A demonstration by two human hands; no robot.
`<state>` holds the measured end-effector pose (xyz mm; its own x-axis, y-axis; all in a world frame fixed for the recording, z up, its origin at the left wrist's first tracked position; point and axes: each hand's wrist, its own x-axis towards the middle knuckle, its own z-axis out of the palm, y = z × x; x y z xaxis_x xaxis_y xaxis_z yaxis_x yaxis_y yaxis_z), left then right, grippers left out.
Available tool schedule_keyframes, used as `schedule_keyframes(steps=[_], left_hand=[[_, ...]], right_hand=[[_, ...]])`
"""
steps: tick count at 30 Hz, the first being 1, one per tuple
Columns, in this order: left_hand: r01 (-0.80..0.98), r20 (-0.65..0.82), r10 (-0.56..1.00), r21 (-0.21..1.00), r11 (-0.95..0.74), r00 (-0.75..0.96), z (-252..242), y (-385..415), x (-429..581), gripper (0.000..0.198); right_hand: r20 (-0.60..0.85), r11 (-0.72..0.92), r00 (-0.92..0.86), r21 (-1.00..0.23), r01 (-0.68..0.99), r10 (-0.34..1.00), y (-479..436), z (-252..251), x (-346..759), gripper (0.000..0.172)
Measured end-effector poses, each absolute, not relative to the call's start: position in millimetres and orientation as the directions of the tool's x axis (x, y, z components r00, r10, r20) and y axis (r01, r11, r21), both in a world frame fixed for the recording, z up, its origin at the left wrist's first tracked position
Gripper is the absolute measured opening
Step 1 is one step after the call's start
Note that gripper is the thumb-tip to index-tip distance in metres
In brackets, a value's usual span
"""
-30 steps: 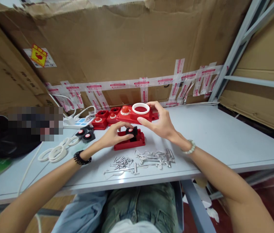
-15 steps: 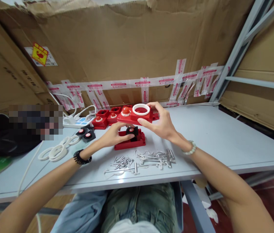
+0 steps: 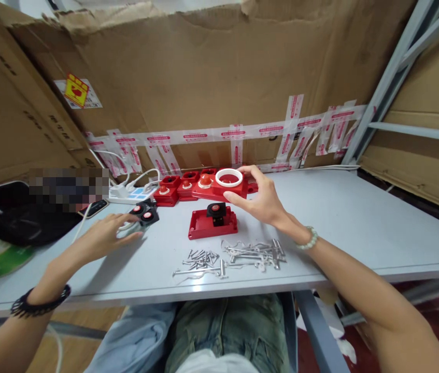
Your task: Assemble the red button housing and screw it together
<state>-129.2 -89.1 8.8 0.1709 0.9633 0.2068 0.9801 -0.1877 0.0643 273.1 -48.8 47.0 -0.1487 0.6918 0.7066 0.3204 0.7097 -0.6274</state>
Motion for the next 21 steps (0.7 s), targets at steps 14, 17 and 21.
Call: schedule_keyframes(steps=[14,17,21], left_hand=[[0.973,0.149,0.984,0.198,-0.123,0.094,-7,-100,-143,0.065],[0.965,0.170,0.979,0.215,-0.151,0.115,-10,-100,-149,0.056],[0.949,0.230,0.965,0.255,-0.185,0.126,-6,-100,-152,0.054]], right_hand=[[0.705,0.704,-0.150,-0.619,0.348,0.694,-50,46,273,0.051],[0.706,0.707,-0.154,-0.615,0.349,0.691,-49,47,273,0.051],[0.712,0.717,-0.165,-0.608,0.341,0.683,-49,47,274,0.050]])
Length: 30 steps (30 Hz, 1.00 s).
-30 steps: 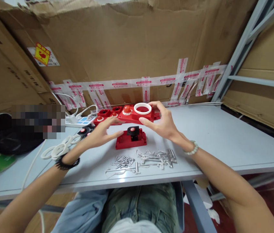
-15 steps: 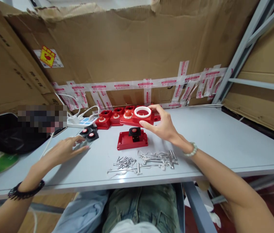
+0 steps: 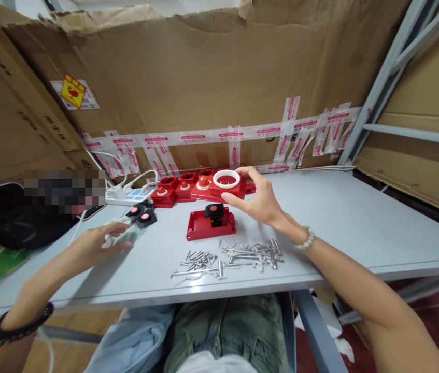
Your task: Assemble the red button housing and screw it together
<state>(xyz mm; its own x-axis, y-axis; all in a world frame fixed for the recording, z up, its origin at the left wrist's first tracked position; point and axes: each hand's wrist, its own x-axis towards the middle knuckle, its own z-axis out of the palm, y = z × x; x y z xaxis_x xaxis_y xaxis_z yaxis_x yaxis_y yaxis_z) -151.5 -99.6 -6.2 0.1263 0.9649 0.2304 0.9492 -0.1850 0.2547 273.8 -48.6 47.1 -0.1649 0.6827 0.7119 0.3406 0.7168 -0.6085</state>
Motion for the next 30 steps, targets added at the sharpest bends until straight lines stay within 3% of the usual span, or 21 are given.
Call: schedule_keyframes(steps=[8,16,21,30], left_hand=[[0.892,0.413,0.887,0.293,-0.345,0.207,22,-104,-109,0.045],[0.536,0.610,0.683,0.448,-0.716,0.402,44,-75,12,0.029],[0.448,0.588,0.591,0.389,-0.805,0.552,36,-44,45,0.017],[0.477,0.546,0.625,0.405,-0.780,0.559,30,-35,43,0.018]], right_hand=[[0.711,0.710,-0.147,-0.617,0.338,0.688,-49,48,275,0.052],[0.733,0.721,-0.115,-0.607,0.335,0.671,-44,47,277,0.052],[0.752,0.736,-0.111,-0.587,0.337,0.650,-41,48,280,0.049],[0.743,0.729,-0.117,-0.592,0.344,0.659,-42,48,280,0.050]])
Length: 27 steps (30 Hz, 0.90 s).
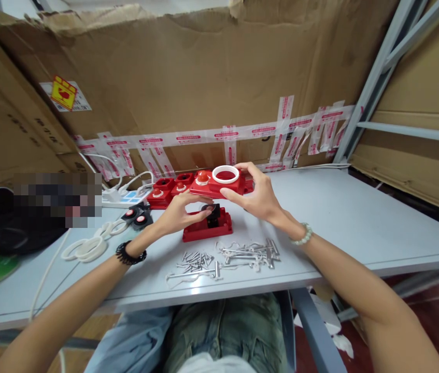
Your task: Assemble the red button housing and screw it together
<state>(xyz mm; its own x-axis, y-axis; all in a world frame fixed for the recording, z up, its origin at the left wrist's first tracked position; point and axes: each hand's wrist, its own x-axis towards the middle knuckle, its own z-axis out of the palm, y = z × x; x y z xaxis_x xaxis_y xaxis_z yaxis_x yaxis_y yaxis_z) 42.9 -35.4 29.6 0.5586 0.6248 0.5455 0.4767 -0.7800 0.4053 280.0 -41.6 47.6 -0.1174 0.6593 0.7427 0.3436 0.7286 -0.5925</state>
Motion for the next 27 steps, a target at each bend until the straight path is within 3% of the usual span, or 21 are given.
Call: schedule_keyframes(steps=[16,22,27], left_hand=[[0.478,0.504,0.631,0.412,-0.776,0.590,28,-33,45,0.020],[0.534,0.487,0.678,0.418,-0.735,0.551,23,-33,40,0.048],[0.573,0.450,0.717,0.433,-0.696,0.532,17,-31,37,0.041]], right_hand=[[0.726,0.715,-0.133,-0.598,0.363,0.675,-44,49,279,0.050],[0.731,0.720,-0.129,-0.599,0.352,0.671,-44,49,278,0.049],[0.720,0.710,-0.132,-0.606,0.359,0.681,-44,49,278,0.051]])
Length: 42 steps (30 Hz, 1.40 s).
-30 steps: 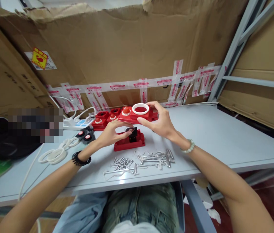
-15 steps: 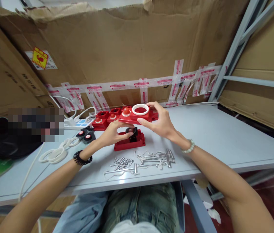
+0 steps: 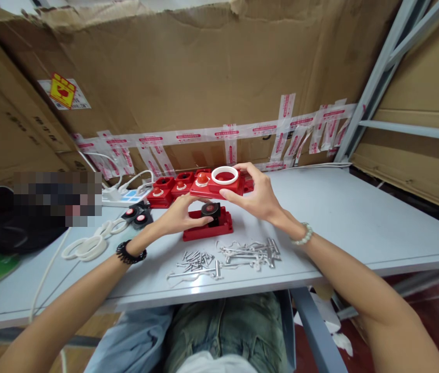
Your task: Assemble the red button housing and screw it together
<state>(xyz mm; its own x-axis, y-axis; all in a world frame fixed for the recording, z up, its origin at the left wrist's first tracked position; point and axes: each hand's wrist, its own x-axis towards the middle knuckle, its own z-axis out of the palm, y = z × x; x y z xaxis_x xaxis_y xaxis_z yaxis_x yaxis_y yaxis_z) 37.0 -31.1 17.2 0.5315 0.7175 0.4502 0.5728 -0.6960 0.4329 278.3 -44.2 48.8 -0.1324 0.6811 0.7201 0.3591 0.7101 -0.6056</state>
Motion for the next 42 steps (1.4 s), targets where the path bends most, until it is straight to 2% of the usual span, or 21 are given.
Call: schedule_keyframes(steps=[17,21,24,27,30,32,35,38,40,42], left_hand=[[0.563,0.484,0.676,0.379,-0.735,0.556,20,-34,40,0.040],[0.560,0.472,0.675,0.379,-0.737,0.567,21,-35,40,0.048],[0.589,0.452,0.703,0.387,-0.709,0.549,25,-39,35,0.054],[0.668,0.432,0.770,0.396,-0.630,0.470,34,-48,22,0.050],[0.694,0.477,0.793,0.420,-0.584,0.379,43,-57,10,0.050],[0.648,0.524,0.766,0.444,-0.619,0.372,45,-61,7,0.057],[0.585,0.522,0.710,0.417,-0.696,0.473,40,-62,13,0.069],[0.572,0.504,0.683,0.382,-0.726,0.529,33,-58,21,0.064],[0.558,0.514,0.671,0.381,-0.737,0.535,29,-56,24,0.061],[0.554,0.519,0.661,0.371,-0.746,0.542,25,-54,23,0.062]], right_hand=[[0.714,0.708,-0.155,-0.592,0.386,0.682,-43,43,275,0.053],[0.712,0.704,-0.154,-0.593,0.392,0.685,-44,44,275,0.052],[0.708,0.702,-0.155,-0.597,0.388,0.688,-43,44,276,0.052],[0.703,0.699,-0.157,-0.604,0.383,0.694,-42,42,275,0.052],[0.688,0.706,-0.205,-0.604,0.370,0.696,-42,38,271,0.053],[0.665,0.710,-0.265,-0.599,0.370,0.699,-43,34,266,0.053],[0.617,0.704,-0.341,-0.597,0.385,0.709,-46,30,259,0.053],[0.584,0.697,-0.381,-0.599,0.394,0.717,-47,27,256,0.055],[0.599,0.733,-0.422,-0.552,0.398,0.680,-47,25,256,0.061],[0.633,0.801,-0.491,-0.447,0.399,0.598,-47,25,257,0.067]])
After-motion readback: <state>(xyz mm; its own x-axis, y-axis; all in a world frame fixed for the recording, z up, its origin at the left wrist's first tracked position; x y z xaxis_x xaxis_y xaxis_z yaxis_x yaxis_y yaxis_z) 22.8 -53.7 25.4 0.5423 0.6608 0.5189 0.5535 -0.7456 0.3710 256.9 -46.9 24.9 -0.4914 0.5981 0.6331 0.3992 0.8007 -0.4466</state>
